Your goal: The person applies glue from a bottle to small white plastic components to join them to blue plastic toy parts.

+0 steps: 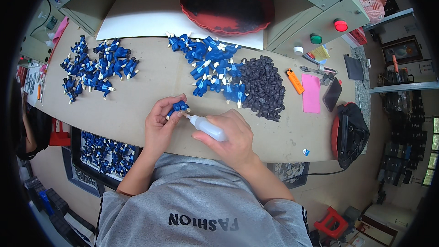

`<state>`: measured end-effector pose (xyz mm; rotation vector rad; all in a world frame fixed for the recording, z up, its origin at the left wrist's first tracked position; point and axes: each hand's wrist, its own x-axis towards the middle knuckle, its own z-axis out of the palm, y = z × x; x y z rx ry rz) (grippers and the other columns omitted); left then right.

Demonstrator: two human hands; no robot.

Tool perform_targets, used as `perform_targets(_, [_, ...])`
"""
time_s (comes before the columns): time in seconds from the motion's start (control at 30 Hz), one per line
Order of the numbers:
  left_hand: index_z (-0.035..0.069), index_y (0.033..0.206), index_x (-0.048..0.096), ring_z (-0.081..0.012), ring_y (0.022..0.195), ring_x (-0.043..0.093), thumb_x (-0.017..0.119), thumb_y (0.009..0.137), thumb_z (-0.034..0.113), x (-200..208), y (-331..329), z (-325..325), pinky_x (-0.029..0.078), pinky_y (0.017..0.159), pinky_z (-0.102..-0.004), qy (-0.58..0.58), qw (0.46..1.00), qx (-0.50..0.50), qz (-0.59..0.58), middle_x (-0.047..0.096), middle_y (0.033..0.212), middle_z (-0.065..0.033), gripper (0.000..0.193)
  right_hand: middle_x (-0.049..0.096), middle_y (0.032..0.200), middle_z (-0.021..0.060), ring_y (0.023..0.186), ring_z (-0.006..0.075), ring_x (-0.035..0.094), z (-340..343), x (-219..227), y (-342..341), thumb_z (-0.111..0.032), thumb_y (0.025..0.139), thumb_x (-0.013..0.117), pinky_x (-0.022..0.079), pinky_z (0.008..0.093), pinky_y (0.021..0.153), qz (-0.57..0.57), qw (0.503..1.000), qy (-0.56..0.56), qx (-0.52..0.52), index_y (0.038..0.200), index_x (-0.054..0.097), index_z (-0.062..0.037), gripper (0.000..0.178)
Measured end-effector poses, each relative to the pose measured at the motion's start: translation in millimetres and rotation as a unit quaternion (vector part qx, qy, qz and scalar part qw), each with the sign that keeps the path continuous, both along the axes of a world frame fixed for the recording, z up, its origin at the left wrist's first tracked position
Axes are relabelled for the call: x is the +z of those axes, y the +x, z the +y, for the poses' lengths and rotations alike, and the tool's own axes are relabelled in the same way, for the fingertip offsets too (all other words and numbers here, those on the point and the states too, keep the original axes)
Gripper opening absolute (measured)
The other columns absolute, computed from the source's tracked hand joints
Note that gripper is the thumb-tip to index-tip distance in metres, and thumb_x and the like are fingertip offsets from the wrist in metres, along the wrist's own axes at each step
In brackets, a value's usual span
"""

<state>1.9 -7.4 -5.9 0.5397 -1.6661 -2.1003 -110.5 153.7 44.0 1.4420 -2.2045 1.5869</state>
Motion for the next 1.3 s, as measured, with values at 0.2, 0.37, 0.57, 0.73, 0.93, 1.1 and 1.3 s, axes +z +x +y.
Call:
perform_targets(0.2, [-0.002, 0.122, 0.050, -0.0212, 0.124, 0.055, 0.056, 0.094, -0.008, 3, 0, 0, 0.047, 0.102, -0.0299, 0.002, 1.000, 0.000, -0.006, 0.057, 0.134, -0.0183, 0.030, 0.069, 0.083, 0.0109, 0.067, 0.0241, 0.061, 1, 0, -1, -0.021, 0.063, 0.091, 0.048, 0.0324, 0.058, -0.002, 1.000, 0.000, -0.003, 0.098, 0.064, -0.0029, 0.047])
perform_targets(0.37, [-0.002, 0.122, 0.051, -0.0212, 0.124, 0.056, 0.057, 0.094, -0.007, 4, 0, 0, 0.046, 0.102, -0.0295, 0.002, 1.000, 0.004, -0.007, 0.057, 0.133, -0.0182, 0.030, 0.068, 0.083, 0.0113, 0.067, 0.0240, 0.061, 3, 1, -2, -0.022, 0.064, 0.091, 0.048, 0.0318, 0.058, 0.003, 1.000, -0.002, -0.017, 0.097, 0.065, -0.0025, 0.046])
perform_targets(0.57, [-0.001, 0.122, 0.051, -0.0213, 0.124, 0.056, 0.057, 0.093, -0.007, 5, 0, 0, 0.046, 0.102, -0.0297, 0.005, 1.000, 0.004, -0.008, 0.058, 0.133, -0.0179, 0.030, 0.067, 0.082, 0.0115, 0.068, 0.0241, 0.062, 4, -3, -4, -0.023, 0.065, 0.091, 0.049, 0.0318, 0.058, -0.005, 0.999, 0.000, -0.034, 0.096, 0.065, -0.0019, 0.045])
perform_targets(0.73, [-0.001, 0.122, 0.051, -0.0216, 0.124, 0.056, 0.057, 0.094, -0.007, 4, -1, 1, 0.046, 0.103, -0.0304, 0.010, 1.000, 0.005, -0.008, 0.058, 0.133, -0.0175, 0.030, 0.067, 0.083, 0.0114, 0.068, 0.0243, 0.062, 3, -4, -5, -0.022, 0.065, 0.091, 0.049, 0.0317, 0.058, 0.003, 0.999, -0.003, -0.033, 0.096, 0.065, -0.0019, 0.045])
perform_targets(0.93, [-0.001, 0.122, 0.051, -0.0217, 0.124, 0.056, 0.057, 0.094, -0.006, 5, -1, 0, 0.046, 0.103, -0.0306, 0.000, 1.000, 0.005, -0.004, 0.058, 0.133, -0.0174, 0.030, 0.067, 0.083, 0.0114, 0.069, 0.0245, 0.062, 5, -3, -4, -0.022, 0.065, 0.091, 0.049, 0.0321, 0.059, -0.002, 0.999, 0.002, -0.039, 0.096, 0.065, -0.0021, 0.044])
perform_targets(1.1, [-0.004, 0.121, 0.053, -0.0192, 0.123, 0.056, 0.058, 0.095, -0.004, 3, 0, 1, 0.046, 0.102, -0.0293, 0.011, 1.000, 0.015, -0.001, 0.059, 0.131, -0.0164, 0.027, 0.067, 0.081, 0.0114, 0.067, 0.0243, 0.062, 5, -2, -2, -0.021, 0.065, 0.091, 0.049, 0.0325, 0.058, -0.008, 1.000, 0.008, -0.029, 0.095, 0.065, -0.0022, 0.045])
perform_targets(1.3, [-0.001, 0.122, 0.051, -0.0217, 0.121, 0.058, 0.057, 0.094, -0.006, 2, -2, 2, 0.046, 0.102, -0.0294, -0.010, 1.000, 0.011, -0.001, 0.059, 0.131, -0.0173, 0.029, 0.067, 0.084, 0.0105, 0.069, 0.0202, 0.062, 14, -7, -5, -0.018, 0.069, 0.089, 0.049, 0.0299, 0.062, -0.043, 0.999, 0.004, -0.027, 0.098, 0.063, -0.0016, 0.042])
